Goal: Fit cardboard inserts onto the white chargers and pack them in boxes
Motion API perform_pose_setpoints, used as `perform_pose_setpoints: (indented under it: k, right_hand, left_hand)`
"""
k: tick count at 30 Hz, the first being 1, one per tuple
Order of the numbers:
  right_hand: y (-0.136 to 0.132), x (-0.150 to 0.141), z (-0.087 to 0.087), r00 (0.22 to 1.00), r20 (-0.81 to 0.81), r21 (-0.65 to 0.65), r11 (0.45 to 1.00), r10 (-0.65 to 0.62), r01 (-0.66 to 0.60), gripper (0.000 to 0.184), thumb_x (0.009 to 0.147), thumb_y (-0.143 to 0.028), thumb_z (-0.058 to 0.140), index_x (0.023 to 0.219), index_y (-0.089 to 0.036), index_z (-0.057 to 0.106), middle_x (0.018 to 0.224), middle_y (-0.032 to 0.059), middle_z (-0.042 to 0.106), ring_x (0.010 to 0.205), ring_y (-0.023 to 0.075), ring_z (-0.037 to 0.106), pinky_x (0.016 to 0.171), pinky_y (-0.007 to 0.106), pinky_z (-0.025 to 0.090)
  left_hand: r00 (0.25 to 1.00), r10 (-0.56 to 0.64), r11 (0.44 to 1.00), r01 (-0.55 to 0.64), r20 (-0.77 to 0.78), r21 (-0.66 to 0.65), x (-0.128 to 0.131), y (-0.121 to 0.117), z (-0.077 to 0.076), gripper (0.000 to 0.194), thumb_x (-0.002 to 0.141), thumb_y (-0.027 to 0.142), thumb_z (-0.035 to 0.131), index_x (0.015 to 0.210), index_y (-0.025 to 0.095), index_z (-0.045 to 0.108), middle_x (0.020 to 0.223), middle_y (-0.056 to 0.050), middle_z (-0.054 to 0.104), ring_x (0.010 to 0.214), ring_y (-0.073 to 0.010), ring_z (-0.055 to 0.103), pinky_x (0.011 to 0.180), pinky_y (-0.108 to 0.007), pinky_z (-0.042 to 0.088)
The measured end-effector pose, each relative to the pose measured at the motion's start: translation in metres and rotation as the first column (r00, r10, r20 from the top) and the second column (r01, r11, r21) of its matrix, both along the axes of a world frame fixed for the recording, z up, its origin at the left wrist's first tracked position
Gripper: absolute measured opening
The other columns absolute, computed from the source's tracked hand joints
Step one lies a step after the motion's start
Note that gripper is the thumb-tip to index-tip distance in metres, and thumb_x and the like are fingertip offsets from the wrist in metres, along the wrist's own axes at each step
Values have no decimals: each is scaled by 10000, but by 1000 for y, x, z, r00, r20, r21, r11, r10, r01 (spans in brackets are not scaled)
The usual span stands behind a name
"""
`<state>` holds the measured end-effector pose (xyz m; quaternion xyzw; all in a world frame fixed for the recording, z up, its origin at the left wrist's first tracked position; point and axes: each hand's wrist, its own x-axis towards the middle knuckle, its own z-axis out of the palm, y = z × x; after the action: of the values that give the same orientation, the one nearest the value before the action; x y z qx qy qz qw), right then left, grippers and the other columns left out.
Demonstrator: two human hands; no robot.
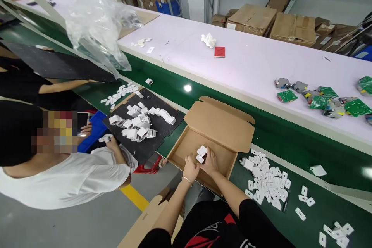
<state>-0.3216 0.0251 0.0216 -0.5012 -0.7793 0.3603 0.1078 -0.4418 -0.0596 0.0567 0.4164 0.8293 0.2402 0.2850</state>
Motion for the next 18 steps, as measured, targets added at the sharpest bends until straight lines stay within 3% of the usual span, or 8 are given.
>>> perform_pose_setpoints:
  k: [6,10,14,18]
  right_hand:
    - [-28,35,7,971,237,-57,998,-16,30,884,730,-150,725,1566,-163,439,1574,221,485,1484,412,433,1224,542,337]
    - [-49,57,15,939,342,-116,993,32,9,821,717,-145,739,1510,-211,534,1560,204,518,1445,431,484,1177,557,398]
    - [-58,67,22,917,391,-167,986,85,-20,801,730,-114,719,1508,-202,548,1644,194,444,1493,418,441,1183,554,403]
    - [-59,69,26,906,405,-203,978,125,-44,775,774,-107,683,1529,-179,522,1699,179,369,1549,375,367,1226,518,358]
  left_hand:
    - [997,-73,977,65,-34,-201,8,49,1,916,825,450,783,1592,194,351,1547,-278,415,1058,-381,736,869,-453,592]
    - [985,-153,955,127,-79,-267,15,61,1,772,904,372,715,1594,241,394,1505,-256,462,1002,-360,758,847,-447,598]
    - [964,-239,947,206,-113,-248,6,63,-2,581,991,287,581,1557,246,456,1402,-214,555,1137,-365,701,895,-438,588]
    - [936,-324,936,295,-139,-194,-13,62,-8,618,963,245,632,1550,210,442,1435,-202,554,1289,-355,600,1052,-440,528]
